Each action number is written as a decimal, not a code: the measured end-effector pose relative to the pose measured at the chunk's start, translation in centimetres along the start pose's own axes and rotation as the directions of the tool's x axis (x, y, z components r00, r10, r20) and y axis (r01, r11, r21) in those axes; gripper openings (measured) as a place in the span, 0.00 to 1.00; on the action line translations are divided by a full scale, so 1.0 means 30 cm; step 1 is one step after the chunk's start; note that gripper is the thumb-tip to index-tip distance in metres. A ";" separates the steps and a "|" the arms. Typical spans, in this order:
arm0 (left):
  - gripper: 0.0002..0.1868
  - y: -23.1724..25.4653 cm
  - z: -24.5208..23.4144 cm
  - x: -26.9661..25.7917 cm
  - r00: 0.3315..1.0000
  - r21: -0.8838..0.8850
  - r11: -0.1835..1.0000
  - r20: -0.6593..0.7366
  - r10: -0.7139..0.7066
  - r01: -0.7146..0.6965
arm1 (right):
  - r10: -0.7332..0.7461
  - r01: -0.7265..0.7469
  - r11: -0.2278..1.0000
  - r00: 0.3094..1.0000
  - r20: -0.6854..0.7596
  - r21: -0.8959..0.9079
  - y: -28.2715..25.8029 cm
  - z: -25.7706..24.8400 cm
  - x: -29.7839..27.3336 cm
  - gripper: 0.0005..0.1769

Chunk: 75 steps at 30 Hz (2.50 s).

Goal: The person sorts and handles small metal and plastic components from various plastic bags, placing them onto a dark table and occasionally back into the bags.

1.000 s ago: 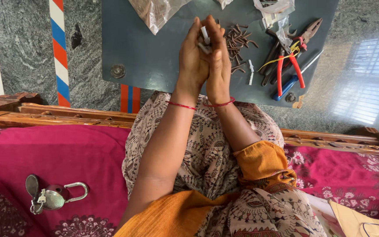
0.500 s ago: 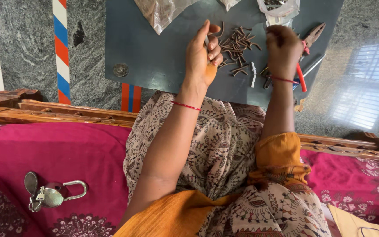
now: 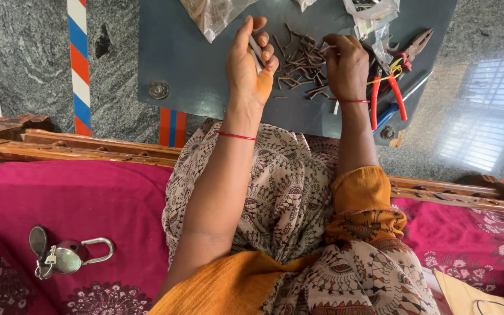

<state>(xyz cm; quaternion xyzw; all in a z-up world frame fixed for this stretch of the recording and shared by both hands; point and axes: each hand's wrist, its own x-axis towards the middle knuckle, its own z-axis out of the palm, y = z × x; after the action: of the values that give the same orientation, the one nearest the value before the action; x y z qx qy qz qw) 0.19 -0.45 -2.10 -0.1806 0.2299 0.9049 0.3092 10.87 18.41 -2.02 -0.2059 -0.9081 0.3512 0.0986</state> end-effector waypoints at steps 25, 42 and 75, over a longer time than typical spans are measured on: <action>0.32 -0.094 -0.025 0.043 0.985 -0.003 0.994 0.133 0.112 -0.112 | 0.217 -0.098 0.124 0.974 0.069 0.987 -0.228 0.175 -0.048 0.26; 0.27 -0.146 0.128 -0.059 0.827 0.624 0.543 0.408 0.387 -0.562 | 0.453 -0.146 0.028 0.884 0.117 0.989 0.050 0.160 -0.027 0.16; 0.18 -0.046 0.041 0.022 0.902 0.620 0.675 0.137 0.410 -0.401 | -0.410 0.368 0.760 0.911 0.045 -0.535 0.136 -0.311 0.335 0.14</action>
<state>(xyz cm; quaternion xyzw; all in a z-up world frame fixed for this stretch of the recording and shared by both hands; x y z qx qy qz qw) 0.35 1.50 -1.82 -0.0161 0.5574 0.8179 0.1416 6.13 31.17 2.41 -0.0450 -0.9875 0.0495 0.1424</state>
